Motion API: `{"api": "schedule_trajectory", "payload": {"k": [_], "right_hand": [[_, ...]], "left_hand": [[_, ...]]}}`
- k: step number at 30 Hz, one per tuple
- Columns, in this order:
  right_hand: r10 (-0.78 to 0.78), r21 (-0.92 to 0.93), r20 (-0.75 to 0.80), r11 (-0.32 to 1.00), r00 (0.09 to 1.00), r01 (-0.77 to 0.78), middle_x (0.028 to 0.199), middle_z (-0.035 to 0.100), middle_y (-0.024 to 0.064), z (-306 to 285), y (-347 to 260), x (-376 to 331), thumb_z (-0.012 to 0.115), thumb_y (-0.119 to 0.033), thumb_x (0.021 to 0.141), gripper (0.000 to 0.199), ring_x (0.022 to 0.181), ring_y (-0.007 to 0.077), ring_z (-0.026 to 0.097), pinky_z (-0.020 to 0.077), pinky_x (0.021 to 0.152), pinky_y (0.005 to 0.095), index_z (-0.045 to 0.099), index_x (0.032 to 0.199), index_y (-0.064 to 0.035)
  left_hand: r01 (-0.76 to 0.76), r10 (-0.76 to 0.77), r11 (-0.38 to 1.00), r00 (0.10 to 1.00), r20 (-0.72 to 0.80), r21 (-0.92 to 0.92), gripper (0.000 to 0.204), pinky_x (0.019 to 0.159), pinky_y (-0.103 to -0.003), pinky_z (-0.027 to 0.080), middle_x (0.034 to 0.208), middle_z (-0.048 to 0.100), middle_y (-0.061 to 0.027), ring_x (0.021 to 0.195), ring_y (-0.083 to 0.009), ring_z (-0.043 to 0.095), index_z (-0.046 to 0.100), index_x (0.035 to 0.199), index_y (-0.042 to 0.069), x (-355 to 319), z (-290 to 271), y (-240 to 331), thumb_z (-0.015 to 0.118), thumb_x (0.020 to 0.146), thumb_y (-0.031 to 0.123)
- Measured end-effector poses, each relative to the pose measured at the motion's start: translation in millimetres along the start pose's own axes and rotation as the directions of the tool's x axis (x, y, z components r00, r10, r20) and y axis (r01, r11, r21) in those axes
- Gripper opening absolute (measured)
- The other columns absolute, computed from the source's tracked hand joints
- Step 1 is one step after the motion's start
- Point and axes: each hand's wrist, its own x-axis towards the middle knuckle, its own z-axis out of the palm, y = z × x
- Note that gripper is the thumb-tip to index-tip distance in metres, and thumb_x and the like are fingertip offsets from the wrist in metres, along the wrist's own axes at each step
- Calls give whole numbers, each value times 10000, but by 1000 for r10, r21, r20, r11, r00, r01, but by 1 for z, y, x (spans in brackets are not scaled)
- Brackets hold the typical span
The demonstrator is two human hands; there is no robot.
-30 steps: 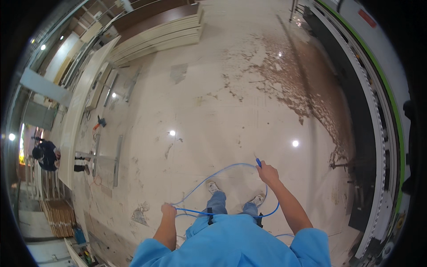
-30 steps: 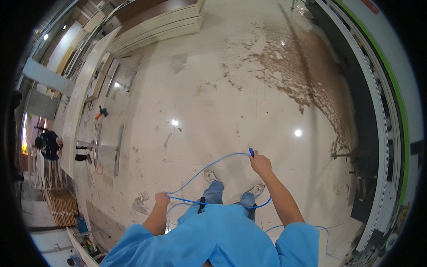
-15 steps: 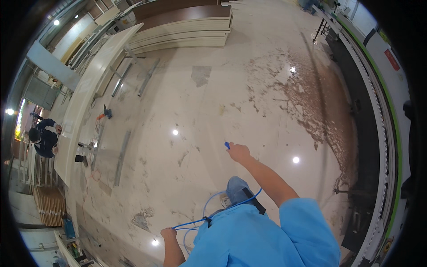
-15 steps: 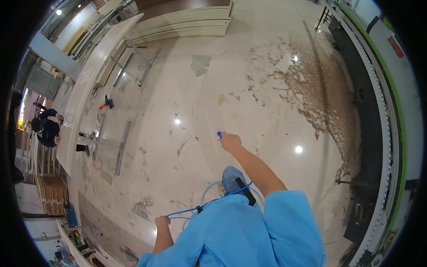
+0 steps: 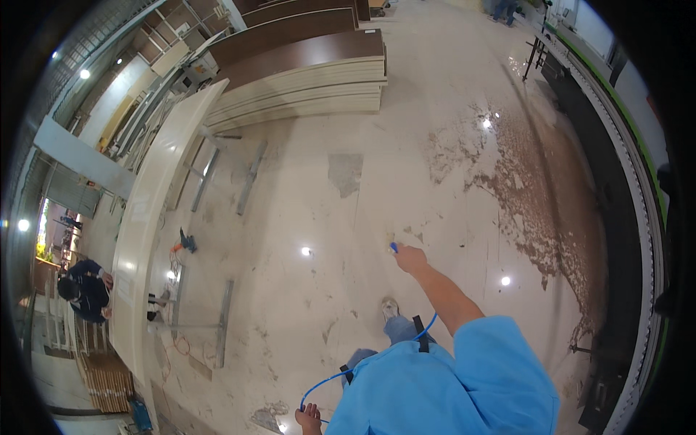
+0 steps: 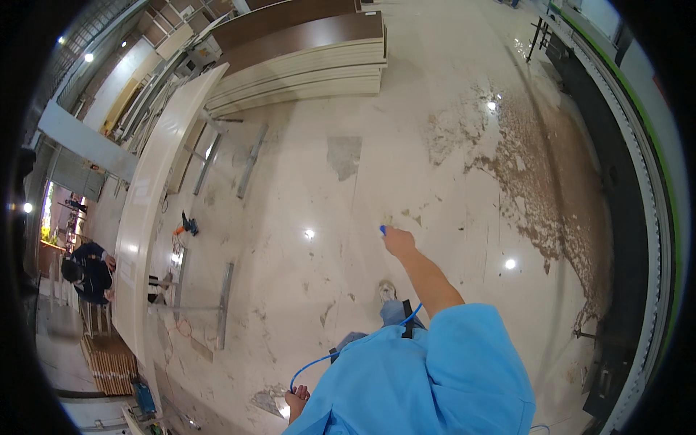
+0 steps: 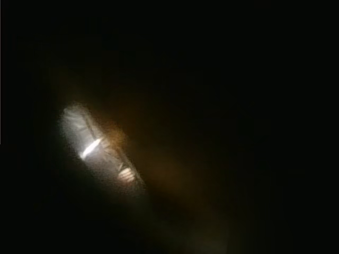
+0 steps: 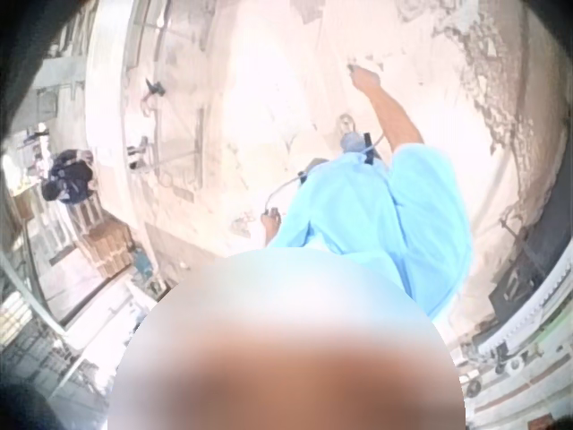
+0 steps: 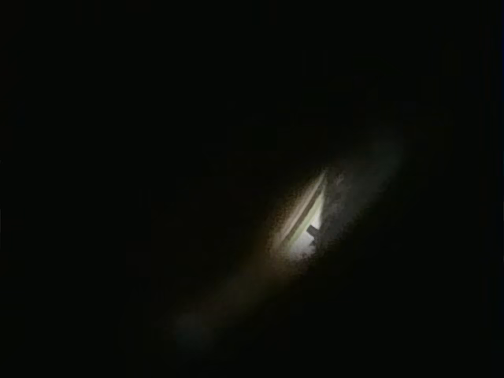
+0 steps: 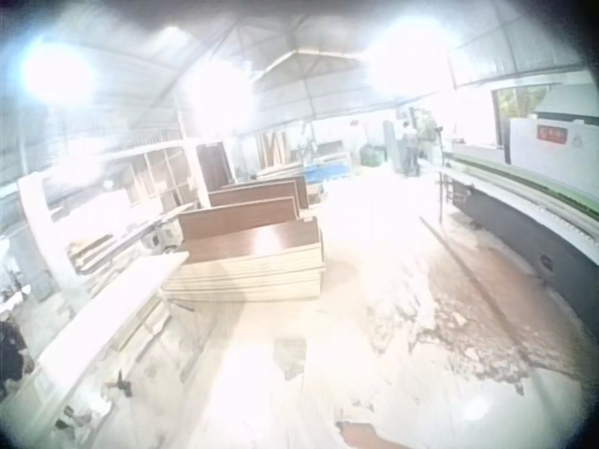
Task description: The person uses a blue air blow gun to clean dust and debris from a large industrial machine and the surrounding floor. The person moves around the machine, directing the air stream at various components and the floor surface.
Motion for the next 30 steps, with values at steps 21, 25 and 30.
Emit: {"api": "schedule_trajectory", "payload": {"k": [21,25,30], "right_hand": [[300,-3,-196,952,934,-307,966,735,219,-143,-88,515,547,-169,914,297,857,361,740,585,735,494,620,1114,39],[356,-25,-61,933,932,-358,945,737,183,-174,-50,550,574,-206,922,264,912,360,730,579,780,486,656,1086,-16],[307,126,-173,949,936,-288,888,725,178,-232,-38,623,573,-301,960,309,872,352,725,568,748,473,609,1131,-46]], "left_hand": [[-346,220,798,930,296,494,435,416,-253,395,707,614,-93,556,-160,589,535,945,21,18,512,240,506,1026,448],[-537,343,669,836,428,514,423,407,-258,364,694,601,-68,527,-140,547,528,912,42,13,641,345,521,1022,451],[-684,354,476,724,592,553,420,452,-249,377,719,629,-71,573,-126,565,576,944,44,-4,822,439,502,1033,448]]}}
